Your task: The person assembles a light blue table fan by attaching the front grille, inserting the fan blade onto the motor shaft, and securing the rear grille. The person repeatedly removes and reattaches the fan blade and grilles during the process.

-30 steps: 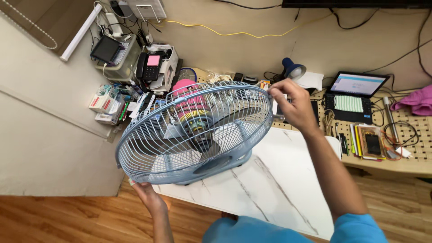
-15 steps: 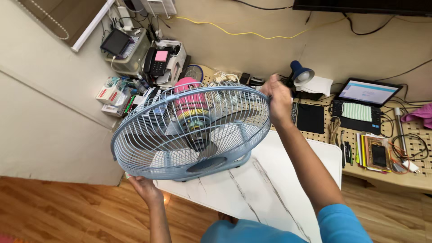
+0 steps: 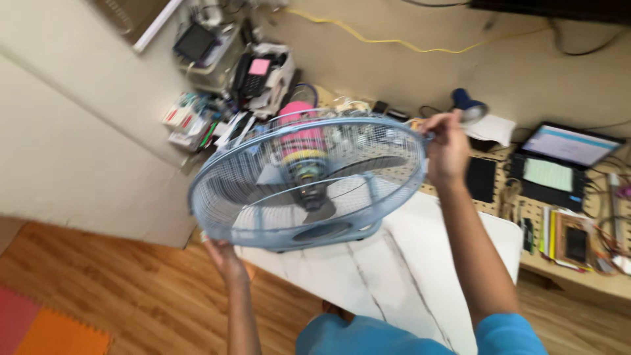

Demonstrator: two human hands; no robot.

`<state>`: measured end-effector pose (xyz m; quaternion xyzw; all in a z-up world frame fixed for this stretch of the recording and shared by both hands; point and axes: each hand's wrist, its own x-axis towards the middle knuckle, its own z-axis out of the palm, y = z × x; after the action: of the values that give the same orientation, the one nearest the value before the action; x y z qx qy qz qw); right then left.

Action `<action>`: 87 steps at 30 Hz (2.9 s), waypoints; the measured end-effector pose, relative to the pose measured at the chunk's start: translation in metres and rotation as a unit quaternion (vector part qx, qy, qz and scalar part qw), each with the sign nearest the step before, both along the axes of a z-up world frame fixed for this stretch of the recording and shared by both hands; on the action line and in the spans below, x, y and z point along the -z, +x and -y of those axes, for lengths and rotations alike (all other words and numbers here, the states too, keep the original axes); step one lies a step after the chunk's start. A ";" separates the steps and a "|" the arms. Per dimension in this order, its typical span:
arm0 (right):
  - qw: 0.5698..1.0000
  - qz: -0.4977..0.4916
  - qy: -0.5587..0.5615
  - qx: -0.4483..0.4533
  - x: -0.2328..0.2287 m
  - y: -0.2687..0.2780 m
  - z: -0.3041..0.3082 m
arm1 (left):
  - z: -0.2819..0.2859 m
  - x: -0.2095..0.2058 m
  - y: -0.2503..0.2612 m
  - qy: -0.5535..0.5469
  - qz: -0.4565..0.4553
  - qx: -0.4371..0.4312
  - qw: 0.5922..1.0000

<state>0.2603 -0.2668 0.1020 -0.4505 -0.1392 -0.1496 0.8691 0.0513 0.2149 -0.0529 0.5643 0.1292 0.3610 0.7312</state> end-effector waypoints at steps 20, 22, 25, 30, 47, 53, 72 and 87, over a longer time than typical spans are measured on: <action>0.968 -0.235 0.074 -0.045 0.184 -0.045 -0.020 | -0.035 -0.193 0.009 0.091 -0.046 0.151 0.983; 0.965 -0.248 0.072 -0.041 0.183 -0.045 -0.021 | -0.038 -0.197 0.012 0.112 -0.054 0.140 0.982; 0.962 -0.254 0.094 -0.042 0.184 -0.046 -0.023 | -0.040 -0.198 0.014 0.121 -0.053 0.132 0.982; 0.957 -0.273 0.091 -0.046 0.195 -0.052 -0.020 | -0.045 -0.188 0.013 0.110 -0.049 0.135 0.984; 0.869 -0.408 -0.238 -0.144 0.131 -0.073 -0.036 | 0.049 0.115 0.000 -0.344 -0.193 0.209 0.895; 0.872 -0.374 -0.276 -0.151 0.137 -0.067 -0.037 | 0.067 0.088 0.018 -0.392 -0.178 0.210 0.878; 0.897 -0.385 -0.116 -0.181 0.158 -0.071 -0.035 | 0.041 0.100 0.026 -0.398 -0.121 0.268 0.869; 0.890 -0.404 -0.173 -0.120 0.162 -0.069 -0.041 | 0.032 0.093 0.023 -0.358 -0.165 0.267 0.880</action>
<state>0.1910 -0.2260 -0.0601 -0.5954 0.1466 0.1774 0.7698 0.0740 0.1826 -0.1455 0.3289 0.2129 -0.0167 0.9199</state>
